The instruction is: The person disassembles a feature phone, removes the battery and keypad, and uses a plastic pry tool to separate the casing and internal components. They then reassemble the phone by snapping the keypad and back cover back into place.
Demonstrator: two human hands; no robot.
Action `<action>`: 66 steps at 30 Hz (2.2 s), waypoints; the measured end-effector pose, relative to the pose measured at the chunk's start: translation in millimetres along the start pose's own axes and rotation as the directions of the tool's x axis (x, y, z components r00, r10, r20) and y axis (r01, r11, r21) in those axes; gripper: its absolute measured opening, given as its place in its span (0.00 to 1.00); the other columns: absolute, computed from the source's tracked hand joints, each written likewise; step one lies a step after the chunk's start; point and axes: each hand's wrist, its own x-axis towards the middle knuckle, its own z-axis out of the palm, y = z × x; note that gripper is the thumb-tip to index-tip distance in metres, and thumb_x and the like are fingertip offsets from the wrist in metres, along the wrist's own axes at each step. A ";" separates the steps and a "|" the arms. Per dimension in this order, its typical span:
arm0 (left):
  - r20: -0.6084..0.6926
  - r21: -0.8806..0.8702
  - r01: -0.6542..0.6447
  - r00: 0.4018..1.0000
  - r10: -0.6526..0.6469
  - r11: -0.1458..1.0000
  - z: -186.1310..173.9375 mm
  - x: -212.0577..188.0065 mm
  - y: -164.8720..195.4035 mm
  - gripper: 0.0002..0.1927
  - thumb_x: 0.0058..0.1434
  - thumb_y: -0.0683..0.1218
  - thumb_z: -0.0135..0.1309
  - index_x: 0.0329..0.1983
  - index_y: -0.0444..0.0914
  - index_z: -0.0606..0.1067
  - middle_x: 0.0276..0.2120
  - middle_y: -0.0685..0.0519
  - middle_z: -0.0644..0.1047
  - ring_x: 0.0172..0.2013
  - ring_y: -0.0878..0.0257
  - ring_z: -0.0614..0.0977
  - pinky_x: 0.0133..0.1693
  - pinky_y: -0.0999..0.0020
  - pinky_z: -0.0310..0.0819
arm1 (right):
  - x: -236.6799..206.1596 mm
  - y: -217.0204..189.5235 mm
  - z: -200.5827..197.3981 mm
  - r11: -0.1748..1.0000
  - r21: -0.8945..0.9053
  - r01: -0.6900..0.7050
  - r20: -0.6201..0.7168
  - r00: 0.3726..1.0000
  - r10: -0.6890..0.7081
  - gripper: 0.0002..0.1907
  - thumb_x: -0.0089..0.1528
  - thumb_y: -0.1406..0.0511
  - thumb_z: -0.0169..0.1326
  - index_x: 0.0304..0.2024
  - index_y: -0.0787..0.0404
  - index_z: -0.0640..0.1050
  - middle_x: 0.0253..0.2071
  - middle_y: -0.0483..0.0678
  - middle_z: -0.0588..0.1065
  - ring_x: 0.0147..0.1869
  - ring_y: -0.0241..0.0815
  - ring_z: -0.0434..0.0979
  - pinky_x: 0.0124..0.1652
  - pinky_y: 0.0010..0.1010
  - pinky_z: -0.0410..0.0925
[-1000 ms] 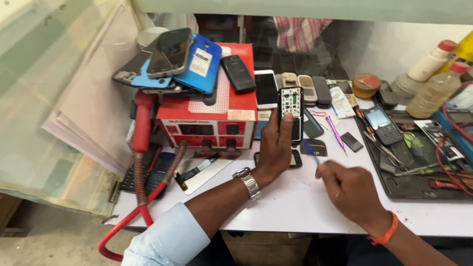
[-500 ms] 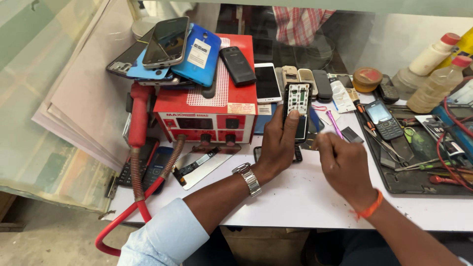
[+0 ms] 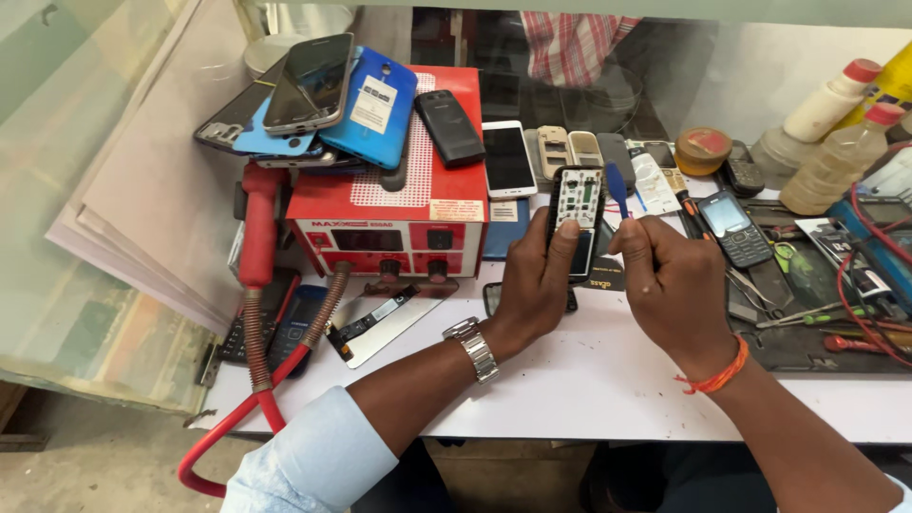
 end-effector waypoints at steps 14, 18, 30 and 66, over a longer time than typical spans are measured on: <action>-0.048 -0.041 0.008 0.999 -0.010 0.999 -0.9 2.0 2.6 0.21 0.78 0.56 0.36 0.47 0.34 0.70 0.25 0.54 0.75 0.25 0.70 0.76 0.26 0.70 0.69 | -34.3 -13.9 -10.0 0.998 -0.045 -0.037 0.020 0.999 0.038 0.16 0.71 0.65 0.48 0.30 0.62 0.79 0.14 0.50 0.69 0.14 0.43 0.69 0.20 0.35 0.60; -0.016 -0.074 0.039 0.999 -0.040 0.996 1.1 1.5 -0.5 0.21 0.76 0.56 0.37 0.45 0.34 0.69 0.24 0.53 0.75 0.24 0.70 0.76 0.25 0.71 0.69 | -6.3 -12.5 -0.2 0.996 -0.078 0.053 -0.027 0.998 -0.055 0.15 0.71 0.65 0.51 0.30 0.63 0.79 0.15 0.51 0.70 0.15 0.46 0.69 0.20 0.38 0.60; -0.130 -0.118 -0.019 0.992 0.003 0.993 1.0 2.8 -2.2 0.21 0.78 0.56 0.37 0.49 0.34 0.70 0.28 0.55 0.73 0.28 0.71 0.72 0.29 0.70 0.68 | -71.3 -13.9 -0.4 0.985 -0.046 -0.166 0.158 0.972 0.172 0.12 0.66 0.65 0.50 0.31 0.61 0.81 0.09 0.52 0.63 0.10 0.46 0.64 0.18 0.39 0.56; -0.137 -0.100 0.032 0.990 -0.046 0.994 -1.7 7.6 -4.5 0.22 0.78 0.56 0.37 0.48 0.33 0.70 0.24 0.56 0.70 0.26 0.70 0.70 0.28 0.69 0.64 | -83.6 12.1 5.2 0.986 -0.165 -0.007 0.323 0.944 0.061 0.15 0.64 0.59 0.53 0.25 0.55 0.83 0.13 0.46 0.74 0.15 0.43 0.70 0.19 0.35 0.64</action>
